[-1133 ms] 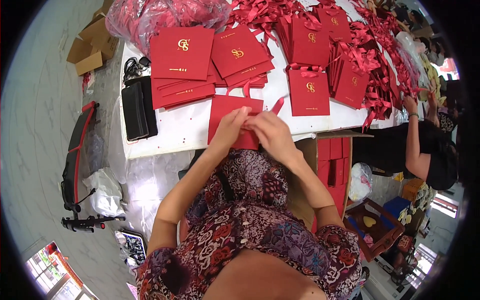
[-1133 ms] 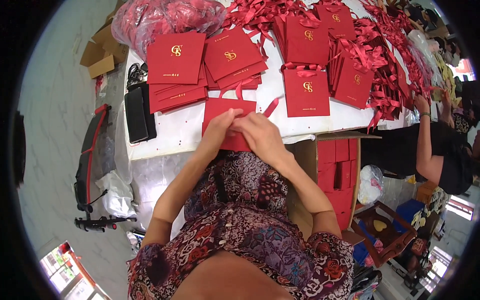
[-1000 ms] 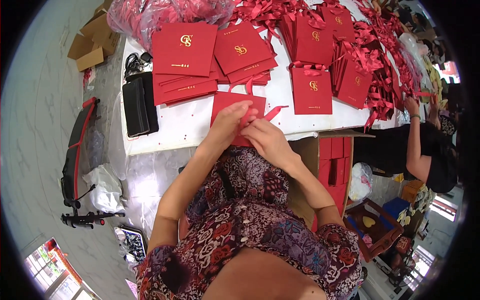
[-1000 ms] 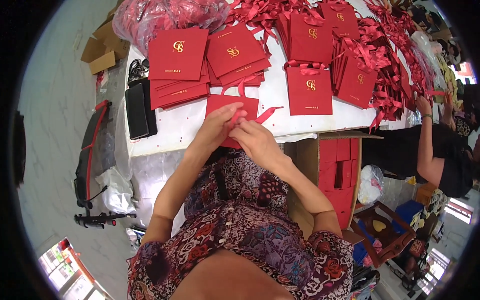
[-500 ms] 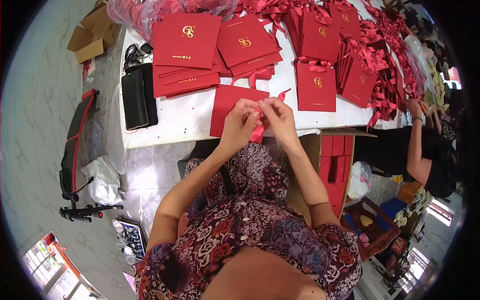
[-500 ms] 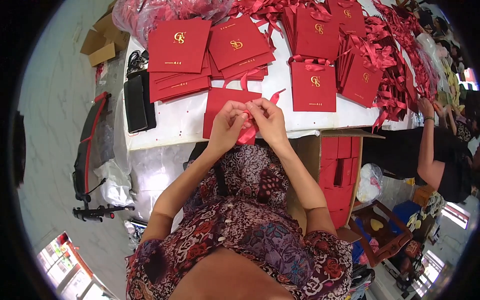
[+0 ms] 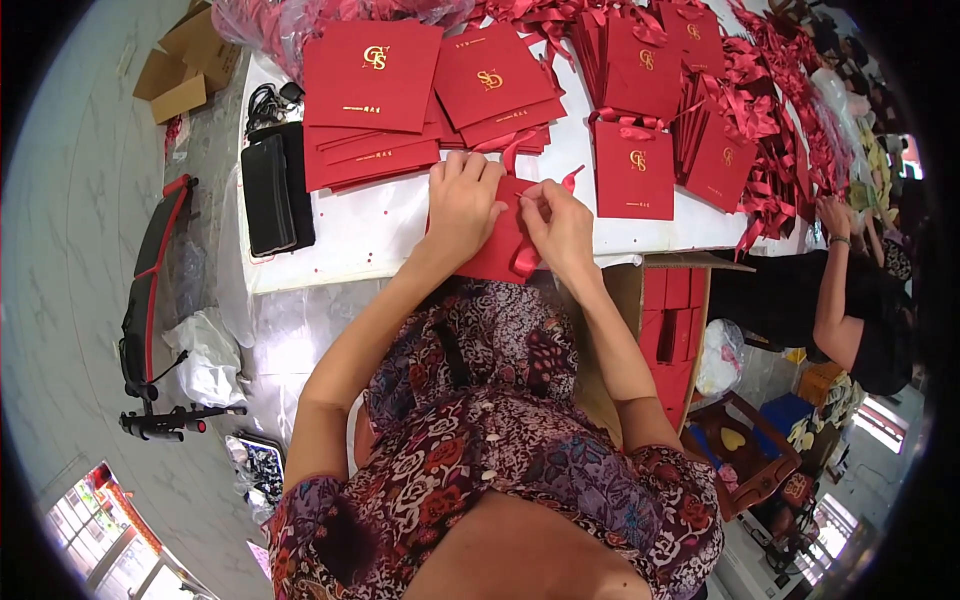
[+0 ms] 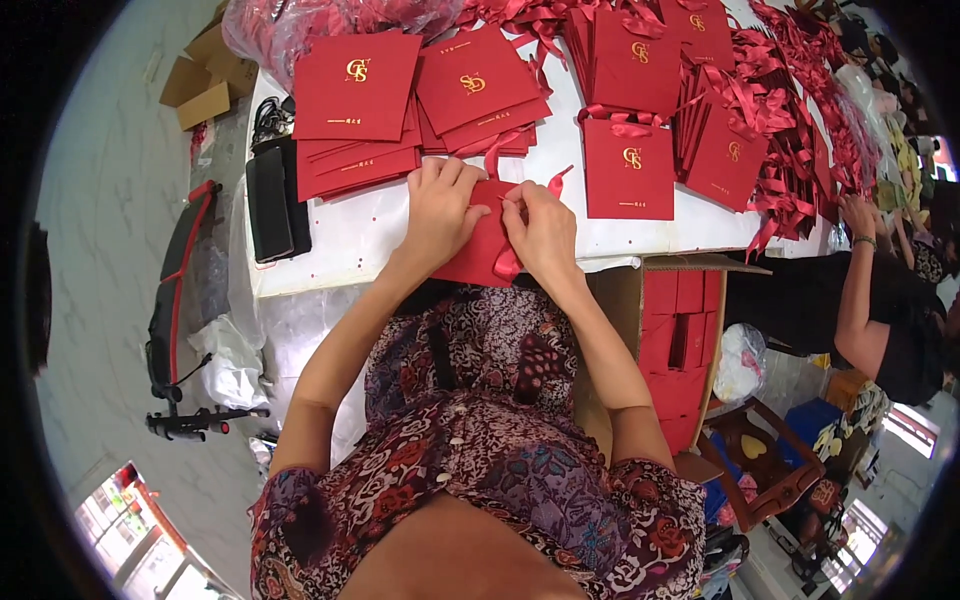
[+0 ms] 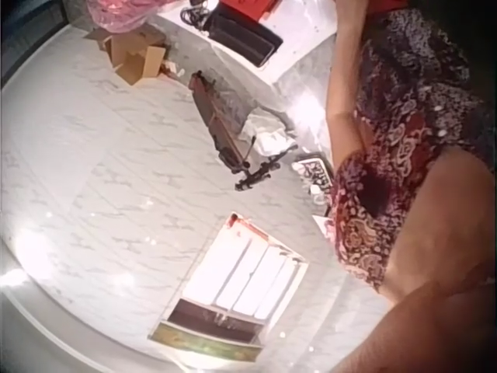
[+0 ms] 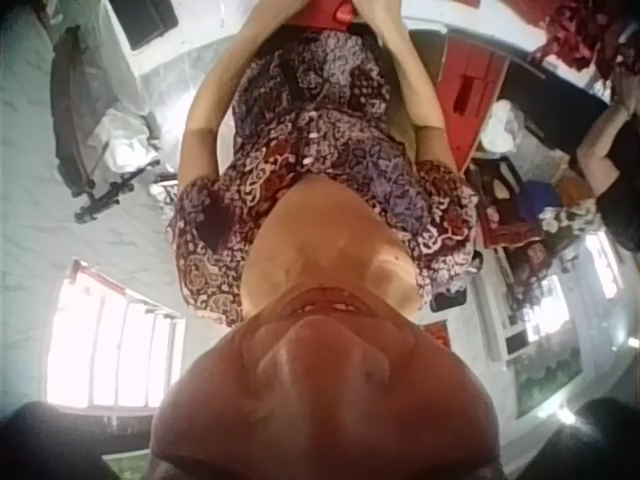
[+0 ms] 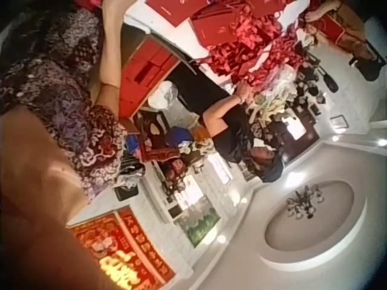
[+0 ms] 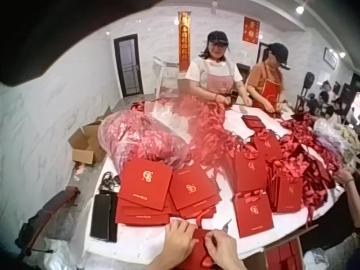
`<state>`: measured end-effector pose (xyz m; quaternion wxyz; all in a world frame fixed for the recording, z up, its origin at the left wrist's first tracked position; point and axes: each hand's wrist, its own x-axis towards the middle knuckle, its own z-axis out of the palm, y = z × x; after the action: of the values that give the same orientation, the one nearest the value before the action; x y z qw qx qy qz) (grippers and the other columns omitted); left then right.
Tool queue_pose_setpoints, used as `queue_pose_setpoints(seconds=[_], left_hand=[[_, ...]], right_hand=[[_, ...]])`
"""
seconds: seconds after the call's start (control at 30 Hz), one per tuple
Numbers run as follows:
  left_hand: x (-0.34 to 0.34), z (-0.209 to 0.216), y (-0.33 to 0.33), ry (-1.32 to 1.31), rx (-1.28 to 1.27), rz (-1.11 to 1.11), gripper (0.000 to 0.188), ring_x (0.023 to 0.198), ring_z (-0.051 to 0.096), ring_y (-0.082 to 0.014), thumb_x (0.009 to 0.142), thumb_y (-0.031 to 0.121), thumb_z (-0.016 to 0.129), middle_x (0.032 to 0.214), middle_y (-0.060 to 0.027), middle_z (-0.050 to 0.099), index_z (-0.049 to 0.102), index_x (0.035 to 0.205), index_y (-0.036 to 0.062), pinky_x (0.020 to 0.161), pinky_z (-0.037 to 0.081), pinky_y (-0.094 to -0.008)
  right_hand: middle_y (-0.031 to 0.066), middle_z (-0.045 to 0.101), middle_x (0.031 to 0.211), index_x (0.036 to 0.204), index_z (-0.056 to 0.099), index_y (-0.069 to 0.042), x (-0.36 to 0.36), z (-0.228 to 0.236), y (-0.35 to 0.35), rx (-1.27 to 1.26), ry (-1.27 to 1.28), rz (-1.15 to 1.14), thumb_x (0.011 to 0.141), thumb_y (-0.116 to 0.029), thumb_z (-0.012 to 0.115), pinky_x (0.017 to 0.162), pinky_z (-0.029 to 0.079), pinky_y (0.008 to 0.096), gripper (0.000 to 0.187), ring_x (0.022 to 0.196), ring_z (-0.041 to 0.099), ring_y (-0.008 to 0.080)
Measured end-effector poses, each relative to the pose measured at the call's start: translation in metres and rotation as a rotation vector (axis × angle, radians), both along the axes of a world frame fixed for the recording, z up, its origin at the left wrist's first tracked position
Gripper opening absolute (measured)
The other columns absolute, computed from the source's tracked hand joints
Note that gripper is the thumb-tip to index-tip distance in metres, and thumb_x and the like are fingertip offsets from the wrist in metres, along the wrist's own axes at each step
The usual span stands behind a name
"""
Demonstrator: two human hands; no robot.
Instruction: Tying red ribbons into bows on small red gift bags.
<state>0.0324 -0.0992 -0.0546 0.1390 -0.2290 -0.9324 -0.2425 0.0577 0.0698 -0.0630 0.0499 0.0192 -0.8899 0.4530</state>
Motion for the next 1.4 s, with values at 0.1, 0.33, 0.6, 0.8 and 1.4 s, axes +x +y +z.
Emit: queue_pose_setpoints(seconds=[0.1,0.33,0.6,0.8,1.4], left_hand=[[0.001,-0.003,0.002,-0.017,-0.001,-0.015,0.036,0.096,0.054,-0.0271,0.07,0.013,0.079,0.099,-0.0064,0.063,0.061,0.101,0.0097,0.084,0.037,-0.0425],[0.013,-0.011,0.009,-0.088,0.153,0.013,0.027,0.076,0.061,-0.0275,0.074,0.006,0.073,0.079,-0.0054,0.065,0.06,0.097,0.0101,0.079,0.037,-0.0405],[0.014,-0.02,0.003,-0.233,0.267,0.051,0.024,0.083,0.065,-0.0258,0.077,0.007,0.071,0.085,-0.0068,0.069,0.065,0.099,0.011,0.081,0.038,-0.0384],[0.008,-0.007,-0.006,-0.268,0.341,-0.021,0.024,0.08,0.065,-0.0264,0.076,0.007,0.072,0.081,-0.0076,0.068,0.066,0.099,0.0123,0.081,0.038,-0.0384],[0.011,0.021,-0.004,-0.065,0.149,-0.166,0.019,0.086,0.059,-0.0211,0.076,0.008,0.075,0.087,-0.0023,0.06,0.064,0.09,0.0125,0.082,0.036,-0.0374]], right_hand=[[0.0154,0.068,0.079,0.087,0.064,0.0,-0.004,0.0,-0.001,0.036,-0.046,-0.002,0.085,-0.012,0.068,0.063,0.052,0.0383,0.012,0.069,0.068,0.0282],[0.0142,0.067,0.073,0.082,0.063,-0.001,-0.001,0.003,-0.009,0.044,-0.002,-0.019,0.081,-0.011,0.069,0.061,0.053,0.0373,0.012,0.065,0.067,0.0268],[0.0144,0.067,0.075,0.088,0.063,0.0,-0.001,0.011,-0.008,-0.02,-0.041,0.057,0.081,-0.009,0.071,0.059,0.052,0.0368,0.015,0.066,0.068,0.0247],[0.01,0.066,0.074,0.089,0.065,-0.004,-0.004,0.012,-0.008,-0.169,-0.025,0.055,0.082,-0.011,0.075,0.06,0.052,0.0343,0.014,0.064,0.066,0.0227],[-0.0003,0.052,0.053,0.074,0.069,0.0,-0.066,-0.02,0.023,-0.285,-0.476,0.484,0.088,-0.027,0.07,0.05,0.036,0.0282,0.031,0.052,0.045,0.0063]])
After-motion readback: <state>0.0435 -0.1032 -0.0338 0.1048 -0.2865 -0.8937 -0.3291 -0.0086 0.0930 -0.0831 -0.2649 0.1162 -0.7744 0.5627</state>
